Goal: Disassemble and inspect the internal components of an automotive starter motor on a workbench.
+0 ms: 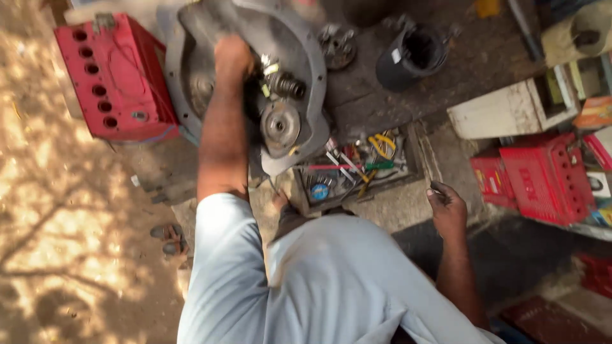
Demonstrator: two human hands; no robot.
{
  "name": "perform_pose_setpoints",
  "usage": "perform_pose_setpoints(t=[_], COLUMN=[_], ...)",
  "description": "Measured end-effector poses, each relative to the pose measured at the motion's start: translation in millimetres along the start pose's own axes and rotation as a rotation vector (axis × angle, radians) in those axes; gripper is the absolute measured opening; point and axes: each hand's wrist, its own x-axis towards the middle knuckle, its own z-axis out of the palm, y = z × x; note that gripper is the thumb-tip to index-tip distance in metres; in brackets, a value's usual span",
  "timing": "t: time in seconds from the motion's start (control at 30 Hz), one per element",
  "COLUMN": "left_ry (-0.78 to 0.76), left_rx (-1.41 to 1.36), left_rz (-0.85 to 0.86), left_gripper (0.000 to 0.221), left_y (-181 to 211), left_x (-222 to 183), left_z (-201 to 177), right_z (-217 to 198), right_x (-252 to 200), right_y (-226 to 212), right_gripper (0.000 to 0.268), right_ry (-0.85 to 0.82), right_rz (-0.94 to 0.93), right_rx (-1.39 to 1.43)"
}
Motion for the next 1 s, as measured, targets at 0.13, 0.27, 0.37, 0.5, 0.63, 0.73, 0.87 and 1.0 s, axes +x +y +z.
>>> perform_pose_setpoints(t=[0.13,0.27,0.37,0.5,0.63,0.73,0.87,1.0], left_ry=[0.031,0.385,0.267,0.384,0.576,0.686,0.352,0.082], left_rx=[-0.310,-0.494,-0.561,-0.455,-0.412,-1.007,-1.626,-2.114], left_rz=[0.024,0.378,0.321,0.413,0.542,0.275,-0.053,-0.309], left_gripper=[0.029,0.048,0.045,0.047,0.050,0.051,0.037,0.032], left_y=[22,12,5,-9,-24,-14,-23,-3], left_x=[-46,-72,-101,-129,-143,-142,-147,-182], left_z=[-83,-98,-117,-126,-124,-115,-99,-113], right_z=[24,44,63,90,111,127,149,172], right_x=[-29,-32,-29,-28,-12,-23,-15,9], right_y=[-9,-25,-46,-85,-52,-126,-167,-192], right_gripper=[0.038,0.039,0.040,0.043,0.045,0.040,0.042,0.043], right_ry=[0.009,0.046,-0.032,-0.085,-0.209,-0.257,-0.274,-0.320], right_rz=[0.128,0.050,0.022,-0.028,-0.207,-0.317,-0.281,-0.261], right_rx=[-0.081,-0.012,-0.028,-0.029,0.037,0.020,0.013,0.039])
